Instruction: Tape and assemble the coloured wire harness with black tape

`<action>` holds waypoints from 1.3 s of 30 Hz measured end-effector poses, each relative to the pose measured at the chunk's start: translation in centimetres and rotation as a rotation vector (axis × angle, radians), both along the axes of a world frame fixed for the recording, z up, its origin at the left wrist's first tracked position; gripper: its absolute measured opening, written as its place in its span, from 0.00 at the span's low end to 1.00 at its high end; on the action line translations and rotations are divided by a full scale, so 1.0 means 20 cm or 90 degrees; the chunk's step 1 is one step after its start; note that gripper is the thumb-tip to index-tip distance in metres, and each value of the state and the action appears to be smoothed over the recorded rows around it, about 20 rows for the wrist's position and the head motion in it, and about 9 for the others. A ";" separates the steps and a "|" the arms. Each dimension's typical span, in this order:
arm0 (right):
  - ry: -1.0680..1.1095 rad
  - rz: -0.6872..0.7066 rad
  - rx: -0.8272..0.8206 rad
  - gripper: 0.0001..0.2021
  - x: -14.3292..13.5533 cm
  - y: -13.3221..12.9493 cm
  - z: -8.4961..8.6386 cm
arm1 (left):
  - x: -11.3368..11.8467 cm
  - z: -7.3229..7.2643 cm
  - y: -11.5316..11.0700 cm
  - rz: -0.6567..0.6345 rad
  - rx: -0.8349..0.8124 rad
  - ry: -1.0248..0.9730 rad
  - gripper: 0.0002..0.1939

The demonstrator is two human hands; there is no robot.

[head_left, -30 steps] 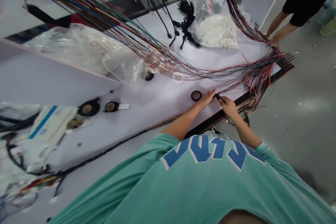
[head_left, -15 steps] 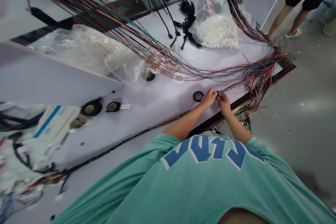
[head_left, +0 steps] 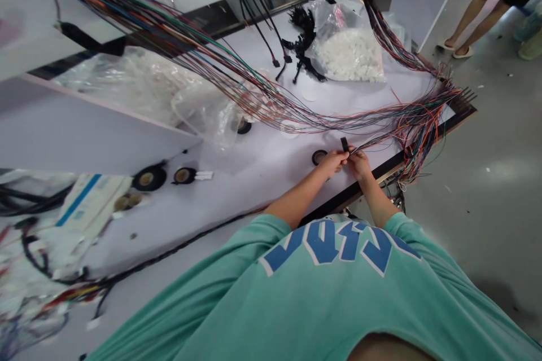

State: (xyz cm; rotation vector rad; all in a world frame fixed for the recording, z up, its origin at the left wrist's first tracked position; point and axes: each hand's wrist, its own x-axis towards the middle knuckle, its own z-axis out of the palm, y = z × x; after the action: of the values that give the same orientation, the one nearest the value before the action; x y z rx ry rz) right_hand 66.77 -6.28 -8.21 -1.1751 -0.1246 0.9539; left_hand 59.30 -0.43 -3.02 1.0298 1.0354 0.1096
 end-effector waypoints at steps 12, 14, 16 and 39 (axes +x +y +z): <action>-0.230 -0.078 -0.099 0.16 0.06 -0.19 0.15 | -0.03 -0.04 -0.03 -0.042 0.397 0.015 0.07; -0.352 -0.078 -0.137 0.21 0.05 -0.17 0.17 | -0.04 -0.04 -0.02 -0.056 0.415 0.006 0.07; -0.439 -0.076 -0.174 0.19 0.04 -0.15 0.19 | -0.04 -0.03 -0.01 -0.077 0.418 -0.012 0.06; -0.237 0.252 -0.130 0.17 0.10 -0.04 0.15 | 0.06 0.12 0.07 -0.266 0.519 0.189 0.04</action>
State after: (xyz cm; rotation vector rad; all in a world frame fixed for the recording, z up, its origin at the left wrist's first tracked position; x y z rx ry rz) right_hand 68.77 -7.07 -5.27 -1.5451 -0.5866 1.0991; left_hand 60.43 0.90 -0.61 2.0331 1.0310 0.0333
